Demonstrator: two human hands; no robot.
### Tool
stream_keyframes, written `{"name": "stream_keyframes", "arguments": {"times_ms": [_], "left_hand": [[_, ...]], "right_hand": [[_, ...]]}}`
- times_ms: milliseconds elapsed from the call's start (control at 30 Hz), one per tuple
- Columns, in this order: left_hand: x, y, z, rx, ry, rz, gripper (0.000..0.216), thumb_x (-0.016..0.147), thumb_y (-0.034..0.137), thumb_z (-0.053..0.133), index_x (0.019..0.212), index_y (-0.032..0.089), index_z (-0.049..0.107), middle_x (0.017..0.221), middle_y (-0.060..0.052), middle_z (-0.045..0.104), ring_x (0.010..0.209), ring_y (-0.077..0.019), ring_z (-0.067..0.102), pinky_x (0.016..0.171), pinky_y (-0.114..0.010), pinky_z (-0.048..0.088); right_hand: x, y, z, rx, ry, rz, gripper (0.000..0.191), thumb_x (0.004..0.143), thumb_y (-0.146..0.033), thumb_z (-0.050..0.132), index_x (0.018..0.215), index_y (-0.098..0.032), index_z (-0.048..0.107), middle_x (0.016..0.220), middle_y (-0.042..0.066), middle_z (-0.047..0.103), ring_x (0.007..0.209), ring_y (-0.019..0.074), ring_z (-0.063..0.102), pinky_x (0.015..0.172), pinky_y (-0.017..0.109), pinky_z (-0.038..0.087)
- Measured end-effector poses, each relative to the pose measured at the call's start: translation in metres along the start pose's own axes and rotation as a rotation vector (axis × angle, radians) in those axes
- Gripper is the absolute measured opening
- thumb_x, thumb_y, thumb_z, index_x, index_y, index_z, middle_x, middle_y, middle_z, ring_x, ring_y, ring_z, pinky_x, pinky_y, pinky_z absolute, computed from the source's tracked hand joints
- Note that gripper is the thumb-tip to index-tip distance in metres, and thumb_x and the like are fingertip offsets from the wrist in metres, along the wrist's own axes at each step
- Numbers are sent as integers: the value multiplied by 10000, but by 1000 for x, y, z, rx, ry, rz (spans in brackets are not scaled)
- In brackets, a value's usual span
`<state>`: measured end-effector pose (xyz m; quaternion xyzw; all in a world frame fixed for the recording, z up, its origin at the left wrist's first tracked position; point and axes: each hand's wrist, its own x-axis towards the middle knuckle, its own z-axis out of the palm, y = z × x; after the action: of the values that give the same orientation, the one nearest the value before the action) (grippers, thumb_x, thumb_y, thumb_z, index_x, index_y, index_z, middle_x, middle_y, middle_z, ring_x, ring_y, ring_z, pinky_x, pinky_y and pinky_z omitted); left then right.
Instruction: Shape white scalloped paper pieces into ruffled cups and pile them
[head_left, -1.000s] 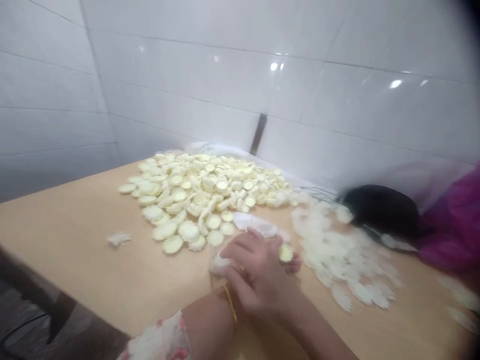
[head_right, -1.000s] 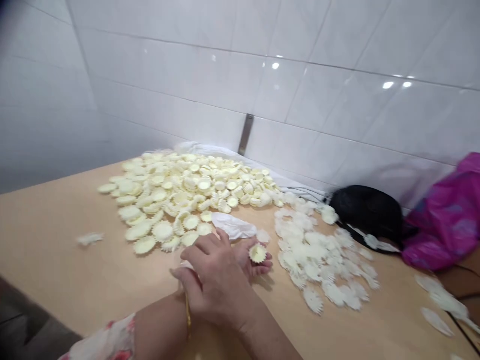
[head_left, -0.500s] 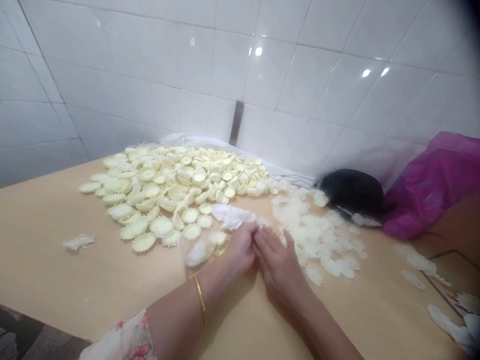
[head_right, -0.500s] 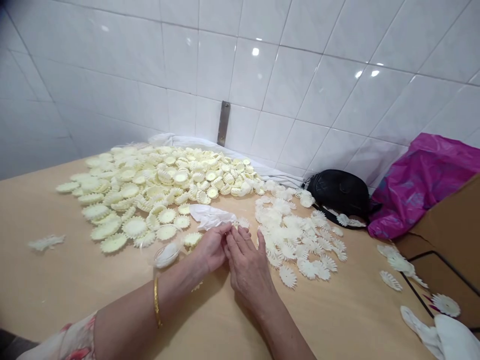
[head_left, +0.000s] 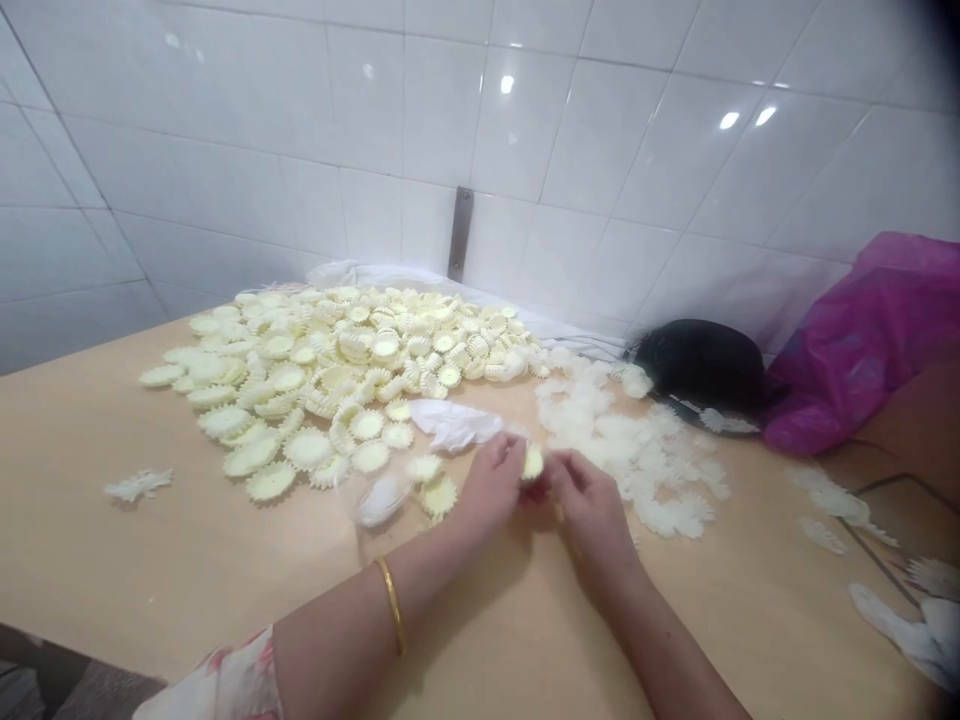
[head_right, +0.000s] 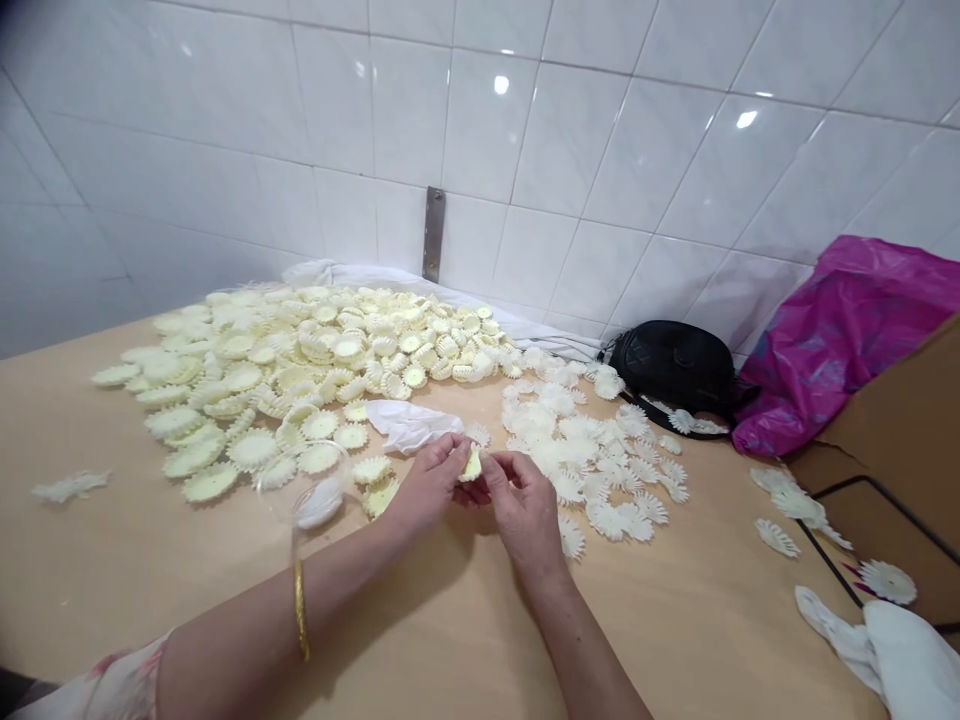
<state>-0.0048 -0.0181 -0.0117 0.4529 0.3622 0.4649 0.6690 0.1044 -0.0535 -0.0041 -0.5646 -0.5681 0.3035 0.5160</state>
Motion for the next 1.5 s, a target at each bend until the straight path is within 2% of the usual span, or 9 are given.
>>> {"name": "stream_keyframes", "arguments": {"times_ms": [100,300,400,600,833,1000,1133,1233,1500], "left_hand": [[-6,-2,1,175,4,139,259,808,453,438,801,194,447,636,22,480,509,-102,513,483,-227,426],[-8,-3,1,404,106,303,270,803,460,442,763,195,472,622,17,483,556,-104,473,505,-214,376],[-6,-2,0,353,42,198,333,781,493,462,666,180,450,537,23,468,484,-96,446,473,-215,339],[-3,-1,1,112,-88,90,373,739,508,523,619,160,462,494,33,446,436,-66,399,465,-207,315],[-5,-3,4,-121,-68,-102,269,602,327,706,632,145,510,544,26,480,504,-77,467,504,-210,346],[-7,-2,6,-195,-46,-115,185,616,239,699,634,132,549,543,17,493,520,-75,483,528,-204,359],[-5,3,5,-308,53,-177,134,652,178,667,621,118,551,541,5,489,492,-70,474,480,-191,360],[-5,8,4,-408,75,-259,57,711,141,604,677,107,573,608,-18,521,494,-60,471,465,-179,376],[-7,14,2,-503,-39,-285,39,722,132,581,757,118,593,691,-25,547,562,-70,497,531,-193,408]], "right_hand": [[1,-2,-2,140,-86,44,318,794,-448,492,620,-182,499,567,-17,509,563,131,478,553,251,390],[0,-3,-3,73,22,3,292,763,-424,533,611,-177,502,553,-38,445,553,109,391,533,229,329],[-1,-5,0,90,121,12,323,773,-430,519,575,-185,449,526,-48,375,523,103,341,502,229,302],[-1,-10,8,384,13,74,307,798,-433,457,595,-202,444,517,-24,415,509,128,400,469,245,329],[4,7,2,-87,282,11,357,803,-434,462,548,-200,373,493,-58,336,502,102,316,475,230,285],[4,6,3,9,247,36,240,816,-405,453,704,-194,469,568,-47,431,537,110,409,519,227,351],[-1,1,2,-99,189,-175,240,806,-323,486,1015,-208,462,713,-21,506,664,138,507,624,257,409],[-3,-1,-1,-154,57,-270,170,808,-280,478,961,-212,509,811,8,538,754,152,528,699,286,427],[8,-1,-15,242,-142,-77,282,719,-338,614,951,-187,560,867,30,590,814,163,554,750,297,451]]}}
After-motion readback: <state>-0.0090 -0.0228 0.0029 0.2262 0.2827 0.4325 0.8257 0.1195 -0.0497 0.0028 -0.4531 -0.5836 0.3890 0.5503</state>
